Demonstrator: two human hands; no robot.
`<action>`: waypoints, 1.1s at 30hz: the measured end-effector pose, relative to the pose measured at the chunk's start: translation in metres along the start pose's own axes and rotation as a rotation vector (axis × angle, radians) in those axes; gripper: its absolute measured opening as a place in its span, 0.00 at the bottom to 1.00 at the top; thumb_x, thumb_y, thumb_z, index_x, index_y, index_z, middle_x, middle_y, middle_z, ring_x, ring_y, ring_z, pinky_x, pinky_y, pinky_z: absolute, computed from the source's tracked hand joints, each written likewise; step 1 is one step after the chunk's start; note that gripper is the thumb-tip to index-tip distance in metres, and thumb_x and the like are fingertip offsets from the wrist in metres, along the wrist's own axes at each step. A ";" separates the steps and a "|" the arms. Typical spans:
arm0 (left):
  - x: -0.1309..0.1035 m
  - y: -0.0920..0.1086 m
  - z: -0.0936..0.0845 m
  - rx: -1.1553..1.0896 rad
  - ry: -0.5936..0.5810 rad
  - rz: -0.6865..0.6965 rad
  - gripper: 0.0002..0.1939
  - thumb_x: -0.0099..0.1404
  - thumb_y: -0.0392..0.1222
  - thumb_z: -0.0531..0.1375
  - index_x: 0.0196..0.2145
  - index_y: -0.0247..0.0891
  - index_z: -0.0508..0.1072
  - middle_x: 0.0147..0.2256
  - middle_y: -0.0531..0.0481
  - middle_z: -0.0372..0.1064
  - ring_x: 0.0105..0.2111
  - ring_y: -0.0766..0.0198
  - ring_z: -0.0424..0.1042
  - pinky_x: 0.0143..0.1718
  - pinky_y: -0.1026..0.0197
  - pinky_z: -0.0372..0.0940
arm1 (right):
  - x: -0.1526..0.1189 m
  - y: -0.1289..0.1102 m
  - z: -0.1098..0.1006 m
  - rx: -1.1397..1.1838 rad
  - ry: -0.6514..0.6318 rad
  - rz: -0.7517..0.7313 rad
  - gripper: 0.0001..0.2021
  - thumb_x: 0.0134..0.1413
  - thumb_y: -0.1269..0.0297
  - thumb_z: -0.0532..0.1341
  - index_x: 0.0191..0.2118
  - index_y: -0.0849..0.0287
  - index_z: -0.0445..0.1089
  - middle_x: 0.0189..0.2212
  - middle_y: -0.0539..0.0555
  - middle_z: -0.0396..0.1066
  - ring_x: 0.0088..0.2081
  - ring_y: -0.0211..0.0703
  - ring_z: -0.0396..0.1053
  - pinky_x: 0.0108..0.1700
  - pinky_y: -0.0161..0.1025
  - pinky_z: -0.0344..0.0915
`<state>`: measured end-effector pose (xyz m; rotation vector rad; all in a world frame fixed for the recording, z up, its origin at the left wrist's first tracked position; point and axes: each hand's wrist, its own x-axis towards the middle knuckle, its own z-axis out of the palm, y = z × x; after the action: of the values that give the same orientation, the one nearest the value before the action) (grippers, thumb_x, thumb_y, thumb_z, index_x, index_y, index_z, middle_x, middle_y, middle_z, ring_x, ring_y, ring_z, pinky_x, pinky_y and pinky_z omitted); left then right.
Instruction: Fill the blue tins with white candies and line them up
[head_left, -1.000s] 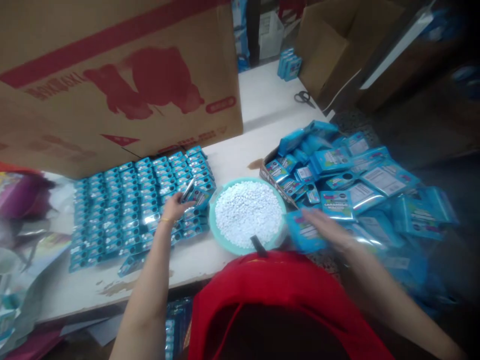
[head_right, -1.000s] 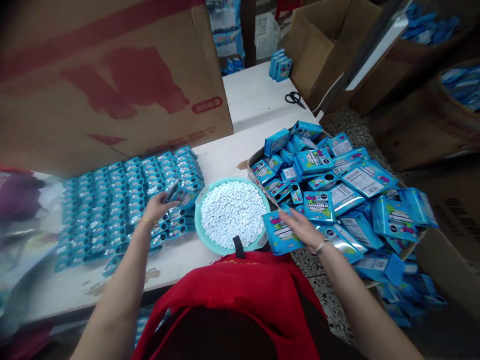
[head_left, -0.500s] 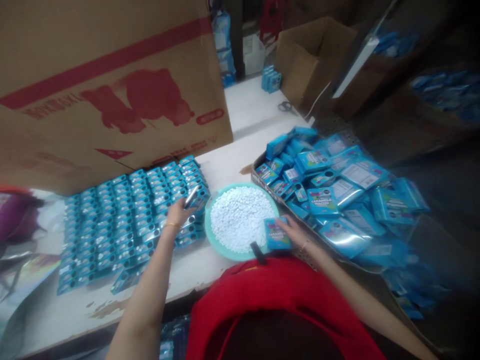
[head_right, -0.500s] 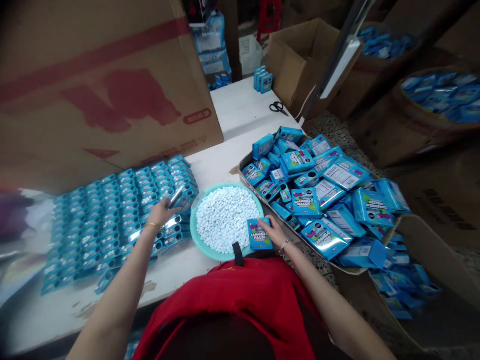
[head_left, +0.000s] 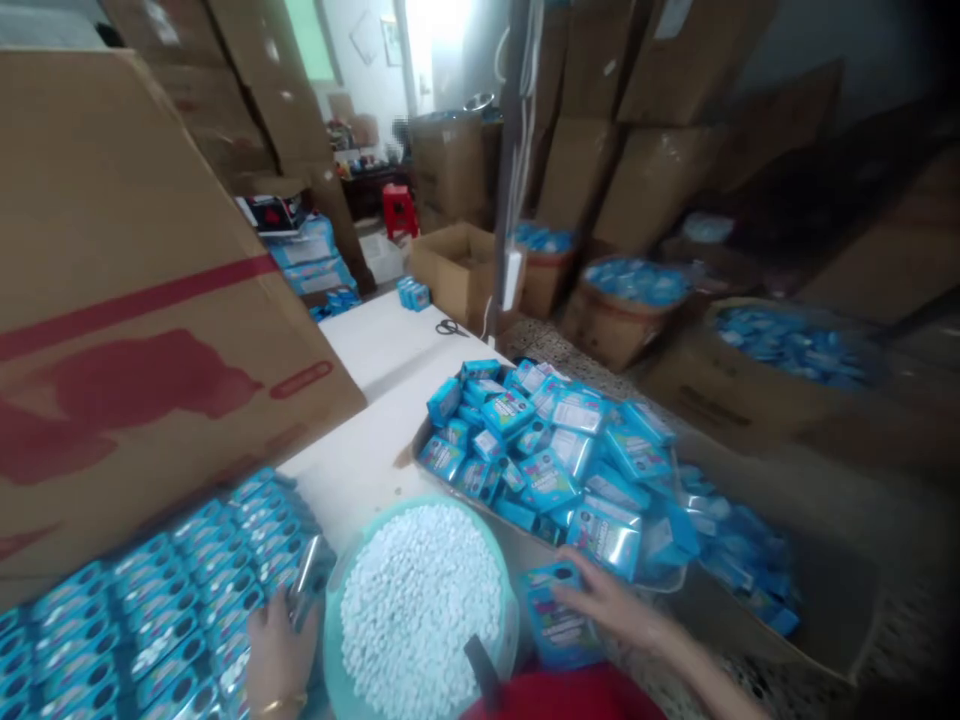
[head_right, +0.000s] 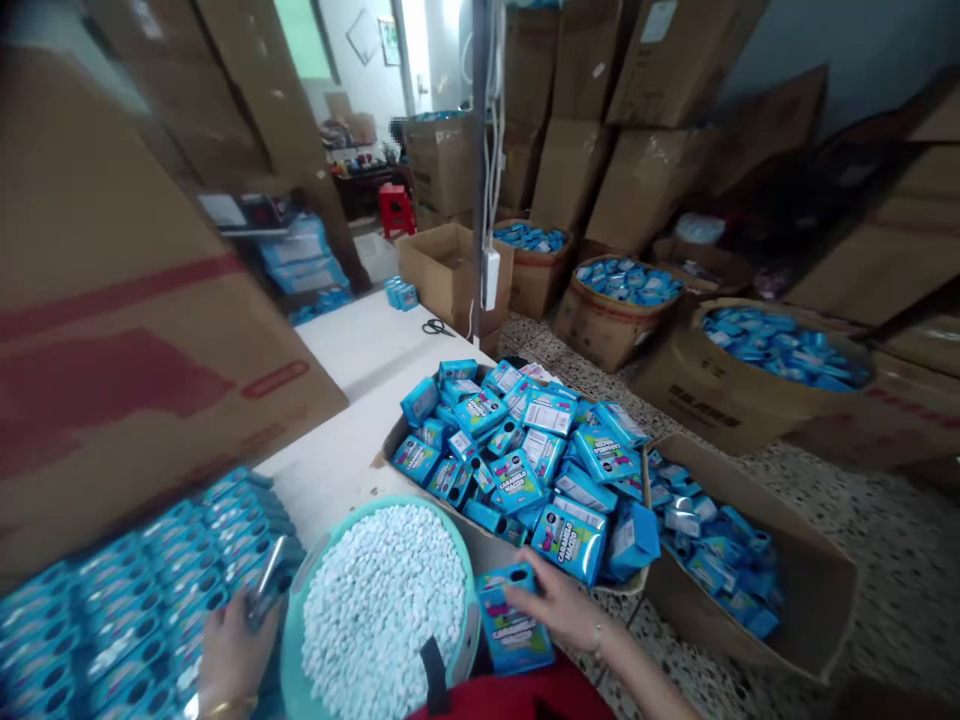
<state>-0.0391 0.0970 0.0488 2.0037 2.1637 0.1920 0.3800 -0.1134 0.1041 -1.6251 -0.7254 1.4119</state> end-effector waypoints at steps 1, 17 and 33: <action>0.000 0.015 -0.006 -0.044 0.046 0.005 0.32 0.61 0.59 0.46 0.51 0.33 0.67 0.43 0.35 0.66 0.44 0.45 0.70 0.43 0.48 0.66 | -0.008 -0.007 -0.019 0.062 0.101 0.012 0.23 0.39 0.46 0.68 0.39 0.53 0.69 0.36 0.51 0.75 0.40 0.53 0.72 0.41 0.46 0.70; 0.006 0.273 0.037 -0.490 -0.409 0.046 0.18 0.56 0.49 0.60 0.40 0.35 0.66 0.31 0.43 0.75 0.32 0.55 0.75 0.32 0.58 0.67 | -0.022 0.050 -0.131 0.861 0.861 0.152 0.20 0.38 0.44 0.66 0.36 0.51 0.76 0.38 0.58 0.78 0.44 0.62 0.74 0.49 0.56 0.71; 0.130 0.353 0.054 -0.504 -0.554 0.227 0.20 0.58 0.51 0.59 0.43 0.34 0.68 0.28 0.46 0.74 0.22 0.65 0.67 0.25 0.64 0.61 | 0.033 0.011 -0.111 0.702 0.894 -0.054 0.24 0.48 0.39 0.57 0.42 0.53 0.72 0.42 0.55 0.76 0.51 0.58 0.70 0.51 0.58 0.68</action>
<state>0.3066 0.2533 0.0672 1.7360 1.3849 0.1660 0.4937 -0.1149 0.0796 -1.4161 0.2338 0.6346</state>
